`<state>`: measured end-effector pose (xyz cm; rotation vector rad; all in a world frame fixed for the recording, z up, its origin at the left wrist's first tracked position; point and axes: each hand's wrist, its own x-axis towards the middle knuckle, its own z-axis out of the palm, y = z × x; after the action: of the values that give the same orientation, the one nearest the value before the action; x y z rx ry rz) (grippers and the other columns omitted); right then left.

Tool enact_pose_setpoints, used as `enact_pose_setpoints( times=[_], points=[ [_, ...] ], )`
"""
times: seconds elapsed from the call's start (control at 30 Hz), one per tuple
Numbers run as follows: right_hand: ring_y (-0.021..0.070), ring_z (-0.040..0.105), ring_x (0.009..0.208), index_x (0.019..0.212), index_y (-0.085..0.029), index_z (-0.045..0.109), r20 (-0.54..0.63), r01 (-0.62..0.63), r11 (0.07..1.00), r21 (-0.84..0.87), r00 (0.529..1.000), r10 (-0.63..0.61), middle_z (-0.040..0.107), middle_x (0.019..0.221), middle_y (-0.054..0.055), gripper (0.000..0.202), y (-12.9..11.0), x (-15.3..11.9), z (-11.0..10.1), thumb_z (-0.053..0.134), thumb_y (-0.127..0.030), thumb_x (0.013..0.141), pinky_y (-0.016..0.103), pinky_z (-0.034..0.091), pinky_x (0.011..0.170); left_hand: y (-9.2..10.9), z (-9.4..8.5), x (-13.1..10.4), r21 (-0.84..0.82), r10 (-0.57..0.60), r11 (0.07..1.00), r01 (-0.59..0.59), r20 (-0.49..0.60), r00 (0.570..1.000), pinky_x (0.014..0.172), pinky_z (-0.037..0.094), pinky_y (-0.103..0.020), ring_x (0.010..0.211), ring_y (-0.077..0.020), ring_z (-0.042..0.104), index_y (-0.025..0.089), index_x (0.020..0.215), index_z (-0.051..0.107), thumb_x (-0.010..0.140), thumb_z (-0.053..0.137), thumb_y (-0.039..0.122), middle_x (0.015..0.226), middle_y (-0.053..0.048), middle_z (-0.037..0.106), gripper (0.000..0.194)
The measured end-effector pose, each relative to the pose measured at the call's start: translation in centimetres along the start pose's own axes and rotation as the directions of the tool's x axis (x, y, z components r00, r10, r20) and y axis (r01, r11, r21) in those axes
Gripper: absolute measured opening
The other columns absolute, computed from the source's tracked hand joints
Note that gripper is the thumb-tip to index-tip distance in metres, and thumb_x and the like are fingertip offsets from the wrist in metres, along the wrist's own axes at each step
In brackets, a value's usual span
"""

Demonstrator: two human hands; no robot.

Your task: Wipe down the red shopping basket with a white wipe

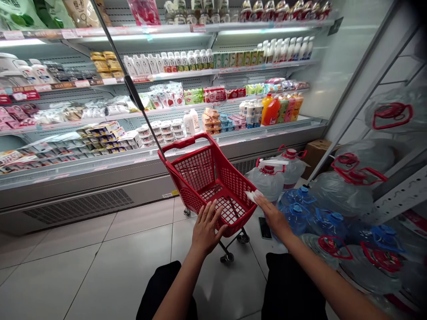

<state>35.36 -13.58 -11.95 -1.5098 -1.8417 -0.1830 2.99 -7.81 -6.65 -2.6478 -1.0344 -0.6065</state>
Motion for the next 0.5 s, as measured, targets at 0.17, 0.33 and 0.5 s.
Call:
enact_pose_setpoints(
  times=[0.17, 0.33, 0.5],
  points=[
    [0.0200, 0.037, 0.155, 0.168, -0.027, 0.022, 0.037, 0.084, 0.996, 0.030, 0.996, -0.085, 0.044, 0.165, 0.006, 0.079, -9.7, -2.2, 3.0, 0.030, 0.003, 0.096, 0.045, 0.043, 0.125, 0.5, 0.2, 0.1, -0.001, -0.030, 1.000, 0.030, -0.004, 1.000, 0.125, 0.034, -0.047, 0.157, -0.0286, 0.033, 0.029, 0.166, 0.029, 0.102, 0.058, 0.051, 0.174, -0.007, 0.028, 0.074],
    [0.0198, 0.046, 0.150, 0.168, -0.028, 0.023, 0.078, 0.285, 0.957, 0.047, 0.954, -0.288, 0.049, 0.162, 0.005, 0.076, -10.1, -2.5, 2.5, 0.036, 0.001, 0.099, 0.043, 0.048, 0.121, 0.0, -0.1, -0.4, 0.035, -0.041, 0.998, 0.042, -0.017, 0.999, 0.124, 0.031, -0.047, 0.154, -0.0268, 0.039, 0.036, 0.168, 0.017, 0.103, 0.053, 0.056, 0.172, -0.003, 0.031, 0.078],
    [0.0192, 0.051, 0.146, 0.164, -0.034, 0.033, 0.044, 0.185, 0.980, -0.075, 0.982, -0.182, 0.049, 0.162, 0.001, 0.080, -1.0, -0.7, -0.9, 0.035, 0.004, 0.094, 0.041, 0.050, 0.118, 0.7, 0.0, -0.9, 0.052, -0.076, 0.996, 0.077, -0.027, 0.997, 0.121, 0.030, -0.049, 0.151, -0.0278, 0.043, 0.041, 0.168, 0.010, 0.104, 0.049, 0.058, 0.170, -0.002, 0.033, 0.077]
  ],
)
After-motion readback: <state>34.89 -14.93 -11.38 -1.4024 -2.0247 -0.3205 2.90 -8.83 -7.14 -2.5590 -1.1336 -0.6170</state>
